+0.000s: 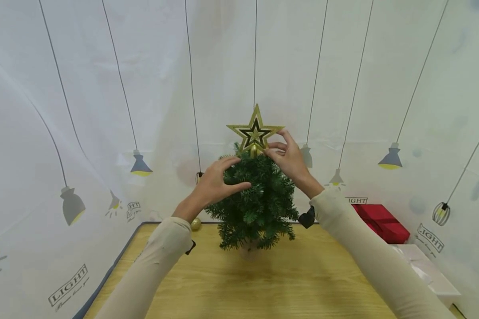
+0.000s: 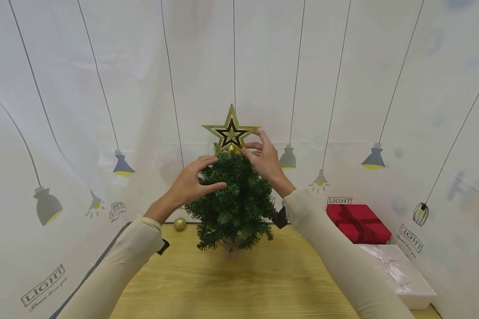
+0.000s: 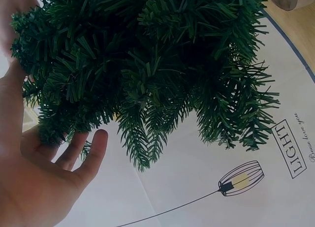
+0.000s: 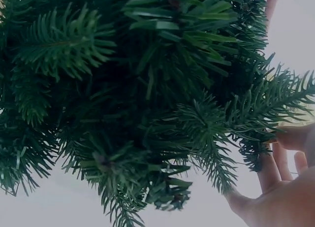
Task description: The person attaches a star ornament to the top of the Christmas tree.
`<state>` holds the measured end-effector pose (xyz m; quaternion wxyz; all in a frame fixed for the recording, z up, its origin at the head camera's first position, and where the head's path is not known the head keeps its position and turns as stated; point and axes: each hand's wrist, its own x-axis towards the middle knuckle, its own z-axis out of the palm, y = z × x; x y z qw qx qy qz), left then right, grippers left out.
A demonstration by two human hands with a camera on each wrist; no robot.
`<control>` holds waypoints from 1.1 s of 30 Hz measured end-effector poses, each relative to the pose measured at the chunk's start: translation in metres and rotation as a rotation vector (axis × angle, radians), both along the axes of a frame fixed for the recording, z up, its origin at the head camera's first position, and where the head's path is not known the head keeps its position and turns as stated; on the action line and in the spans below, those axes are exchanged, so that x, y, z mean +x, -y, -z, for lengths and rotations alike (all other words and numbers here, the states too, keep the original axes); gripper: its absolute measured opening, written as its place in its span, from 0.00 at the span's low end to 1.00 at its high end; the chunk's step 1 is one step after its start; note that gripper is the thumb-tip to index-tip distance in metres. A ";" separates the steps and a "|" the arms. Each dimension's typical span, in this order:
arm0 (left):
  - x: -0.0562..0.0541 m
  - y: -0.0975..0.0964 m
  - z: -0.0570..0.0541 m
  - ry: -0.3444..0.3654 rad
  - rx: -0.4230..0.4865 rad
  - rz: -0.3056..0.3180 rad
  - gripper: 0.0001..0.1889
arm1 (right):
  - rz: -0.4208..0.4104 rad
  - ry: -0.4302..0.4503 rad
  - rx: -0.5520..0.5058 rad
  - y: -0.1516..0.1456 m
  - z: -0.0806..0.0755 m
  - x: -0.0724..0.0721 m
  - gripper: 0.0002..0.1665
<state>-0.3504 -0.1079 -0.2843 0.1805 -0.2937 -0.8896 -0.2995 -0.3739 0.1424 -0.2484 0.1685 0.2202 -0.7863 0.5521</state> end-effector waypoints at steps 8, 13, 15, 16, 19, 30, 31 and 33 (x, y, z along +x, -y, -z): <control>-0.001 0.000 0.001 0.009 0.000 0.002 0.44 | 0.020 -0.022 0.011 0.001 0.006 -0.002 0.39; -0.003 0.000 0.000 -0.003 -0.011 0.001 0.44 | 0.000 -0.036 -0.001 0.004 0.005 -0.003 0.39; -0.003 0.001 0.000 -0.004 -0.017 -0.006 0.44 | -0.006 -0.040 -0.003 0.005 0.005 -0.003 0.39; -0.003 0.001 0.000 -0.006 -0.019 -0.010 0.44 | -0.009 -0.039 -0.003 0.005 0.004 -0.002 0.39; -0.003 0.002 0.000 -0.005 -0.022 -0.020 0.43 | -0.013 -0.038 0.007 0.004 0.003 -0.001 0.37; -0.007 -0.001 -0.001 -0.033 -0.019 -0.014 0.42 | -0.025 -0.028 0.022 -0.005 0.005 -0.001 0.34; -0.007 -0.001 0.000 -0.040 -0.020 -0.012 0.42 | -0.028 -0.033 0.023 -0.006 0.005 -0.001 0.34; -0.008 -0.001 0.000 -0.053 -0.020 -0.008 0.41 | -0.037 -0.046 0.024 -0.008 0.007 0.000 0.34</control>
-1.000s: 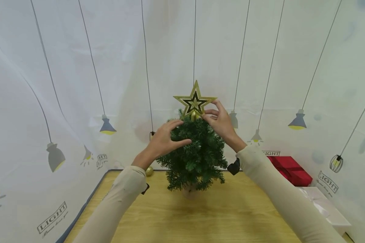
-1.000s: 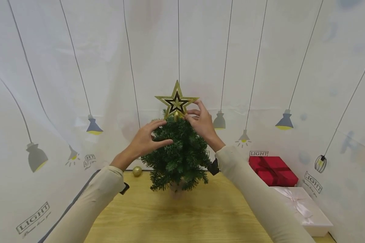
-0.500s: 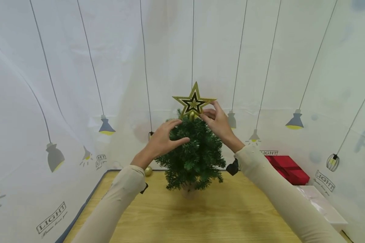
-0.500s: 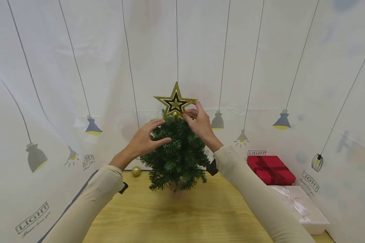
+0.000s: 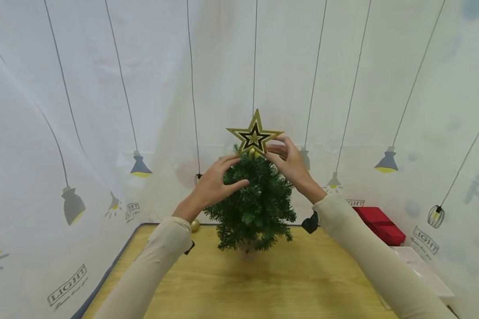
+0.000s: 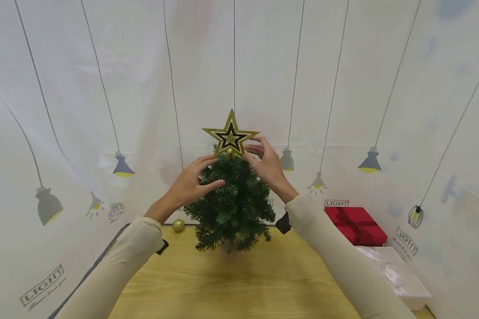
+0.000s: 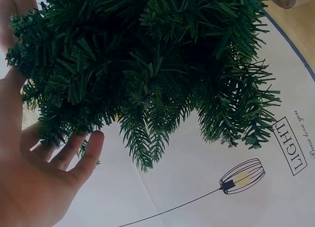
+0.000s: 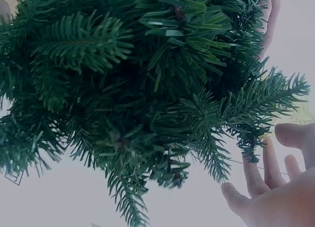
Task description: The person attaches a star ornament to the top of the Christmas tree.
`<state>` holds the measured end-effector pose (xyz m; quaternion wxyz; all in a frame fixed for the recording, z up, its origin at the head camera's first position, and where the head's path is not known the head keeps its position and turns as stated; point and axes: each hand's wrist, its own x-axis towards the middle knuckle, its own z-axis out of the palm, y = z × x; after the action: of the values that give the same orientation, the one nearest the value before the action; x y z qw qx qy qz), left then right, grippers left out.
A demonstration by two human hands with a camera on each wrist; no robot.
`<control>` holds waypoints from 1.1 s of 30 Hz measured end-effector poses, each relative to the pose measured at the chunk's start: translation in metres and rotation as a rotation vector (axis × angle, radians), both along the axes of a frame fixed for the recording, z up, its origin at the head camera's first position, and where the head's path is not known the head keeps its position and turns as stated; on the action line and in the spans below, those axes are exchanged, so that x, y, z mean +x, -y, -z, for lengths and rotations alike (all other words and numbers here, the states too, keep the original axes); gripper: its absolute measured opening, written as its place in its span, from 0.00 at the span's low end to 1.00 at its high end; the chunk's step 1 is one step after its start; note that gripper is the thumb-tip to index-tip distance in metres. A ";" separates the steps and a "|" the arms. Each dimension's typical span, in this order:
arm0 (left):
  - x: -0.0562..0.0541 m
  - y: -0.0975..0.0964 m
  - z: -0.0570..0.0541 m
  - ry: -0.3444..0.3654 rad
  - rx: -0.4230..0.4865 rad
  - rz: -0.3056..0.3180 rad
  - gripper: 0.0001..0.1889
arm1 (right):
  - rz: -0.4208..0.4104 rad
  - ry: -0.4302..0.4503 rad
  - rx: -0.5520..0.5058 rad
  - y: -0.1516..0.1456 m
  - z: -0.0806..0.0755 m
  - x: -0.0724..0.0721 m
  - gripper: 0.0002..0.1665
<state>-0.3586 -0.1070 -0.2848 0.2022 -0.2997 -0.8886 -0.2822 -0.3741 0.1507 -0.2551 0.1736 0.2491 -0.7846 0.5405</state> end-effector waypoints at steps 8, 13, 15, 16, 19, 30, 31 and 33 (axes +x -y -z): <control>-0.001 0.001 0.001 0.016 -0.003 0.003 0.40 | 0.024 -0.044 0.038 -0.013 0.007 0.003 0.31; -0.002 0.003 -0.001 0.025 -0.003 -0.003 0.38 | 0.033 -0.054 0.059 -0.021 0.006 0.004 0.32; -0.002 0.004 -0.002 0.023 -0.003 0.004 0.38 | 0.034 -0.054 0.064 -0.025 0.006 0.005 0.32; -0.002 0.005 -0.002 0.023 -0.002 0.008 0.37 | 0.036 -0.053 0.068 -0.027 0.006 0.006 0.32; -0.002 0.006 -0.001 0.023 0.003 0.020 0.37 | 0.045 -0.048 0.081 -0.032 0.008 0.008 0.31; 0.004 0.025 0.008 0.020 0.015 0.035 0.37 | 0.087 -0.091 0.164 -0.061 0.020 0.022 0.30; 0.004 0.027 0.010 0.023 0.014 0.032 0.38 | 0.091 -0.091 0.172 -0.064 0.022 0.024 0.30; 0.006 0.032 0.013 0.023 0.009 0.029 0.39 | 0.099 -0.093 0.191 -0.069 0.025 0.029 0.29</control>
<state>-0.3530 -0.1392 -0.2981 0.1891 -0.3083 -0.8853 -0.2923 -0.3455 0.2200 -0.2798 0.2117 0.2500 -0.8350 0.4420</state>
